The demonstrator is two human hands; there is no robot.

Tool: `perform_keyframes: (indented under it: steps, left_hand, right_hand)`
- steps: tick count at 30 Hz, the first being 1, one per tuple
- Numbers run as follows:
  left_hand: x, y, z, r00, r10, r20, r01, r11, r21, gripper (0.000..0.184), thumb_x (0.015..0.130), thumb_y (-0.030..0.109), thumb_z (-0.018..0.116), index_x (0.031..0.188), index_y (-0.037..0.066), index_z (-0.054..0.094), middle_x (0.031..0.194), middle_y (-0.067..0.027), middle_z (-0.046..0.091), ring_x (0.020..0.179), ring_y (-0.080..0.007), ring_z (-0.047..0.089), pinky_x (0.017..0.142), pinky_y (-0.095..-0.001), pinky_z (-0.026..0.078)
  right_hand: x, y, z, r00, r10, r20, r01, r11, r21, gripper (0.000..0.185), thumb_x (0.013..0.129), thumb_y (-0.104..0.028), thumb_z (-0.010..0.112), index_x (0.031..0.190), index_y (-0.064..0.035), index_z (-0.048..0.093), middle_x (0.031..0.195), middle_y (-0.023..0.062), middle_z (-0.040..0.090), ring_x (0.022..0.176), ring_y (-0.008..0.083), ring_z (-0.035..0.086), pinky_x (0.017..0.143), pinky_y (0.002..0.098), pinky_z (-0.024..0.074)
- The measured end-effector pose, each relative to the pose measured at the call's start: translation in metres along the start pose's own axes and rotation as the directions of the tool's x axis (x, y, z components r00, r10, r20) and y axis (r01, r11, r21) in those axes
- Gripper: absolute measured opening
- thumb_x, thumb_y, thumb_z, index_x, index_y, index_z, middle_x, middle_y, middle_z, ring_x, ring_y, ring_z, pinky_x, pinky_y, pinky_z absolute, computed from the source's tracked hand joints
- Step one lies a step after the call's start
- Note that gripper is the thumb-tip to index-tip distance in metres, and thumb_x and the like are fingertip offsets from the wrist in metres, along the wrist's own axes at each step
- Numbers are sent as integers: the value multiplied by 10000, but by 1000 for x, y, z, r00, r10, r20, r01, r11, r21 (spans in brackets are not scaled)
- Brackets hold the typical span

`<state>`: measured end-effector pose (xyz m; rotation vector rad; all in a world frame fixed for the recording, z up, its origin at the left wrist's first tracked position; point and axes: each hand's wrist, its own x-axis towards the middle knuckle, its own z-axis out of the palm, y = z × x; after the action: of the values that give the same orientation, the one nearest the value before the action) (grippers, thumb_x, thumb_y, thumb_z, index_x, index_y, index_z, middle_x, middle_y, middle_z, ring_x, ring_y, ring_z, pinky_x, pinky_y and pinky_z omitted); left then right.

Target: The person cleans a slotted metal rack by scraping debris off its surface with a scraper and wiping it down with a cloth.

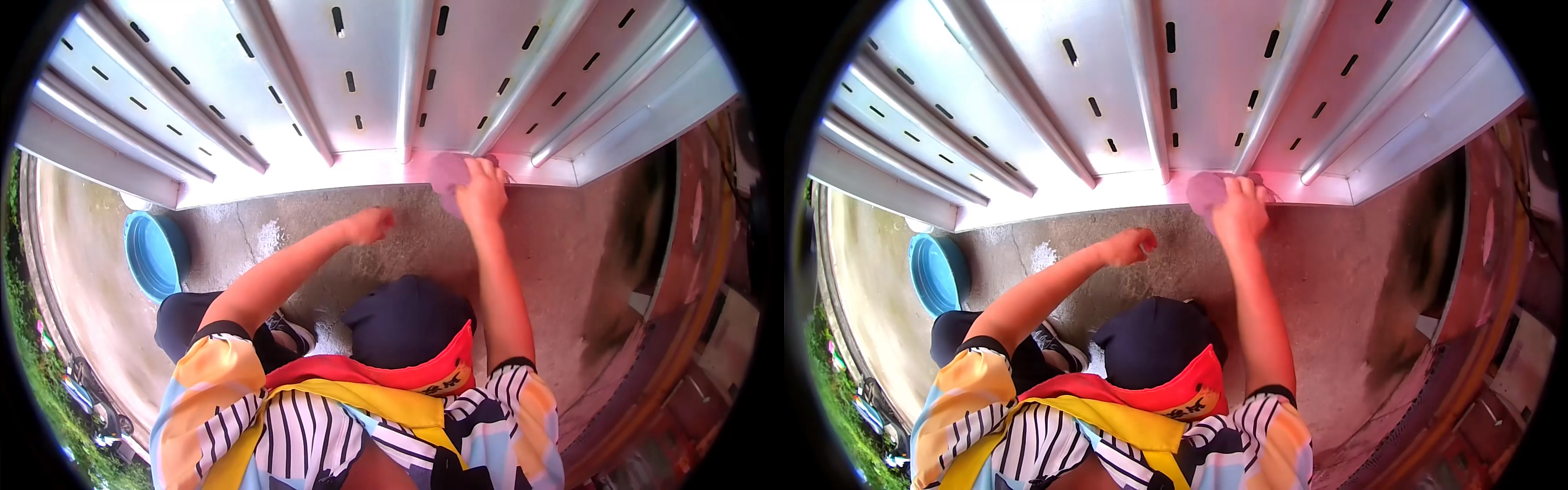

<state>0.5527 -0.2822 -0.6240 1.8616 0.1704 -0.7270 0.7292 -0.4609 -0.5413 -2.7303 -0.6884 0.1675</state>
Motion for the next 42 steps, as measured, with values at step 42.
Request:
perform_keyframes:
  steps: [42]
  left_hand:
    - [-37, 12, -7, 999, -25, -34, 37, 907, 420, 346, 798, 34, 500, 1123, 74, 610, 1092, -181, 624, 1023, -357, 592, 873, -435, 483]
  right_hand:
    - [58, -52, -3, 660, -60, 749, 192, 977, -91, 627, 742, -71, 533, 1313, -329, 518, 1326, 96, 476, 1228, 325, 453, 1011, 424, 399]
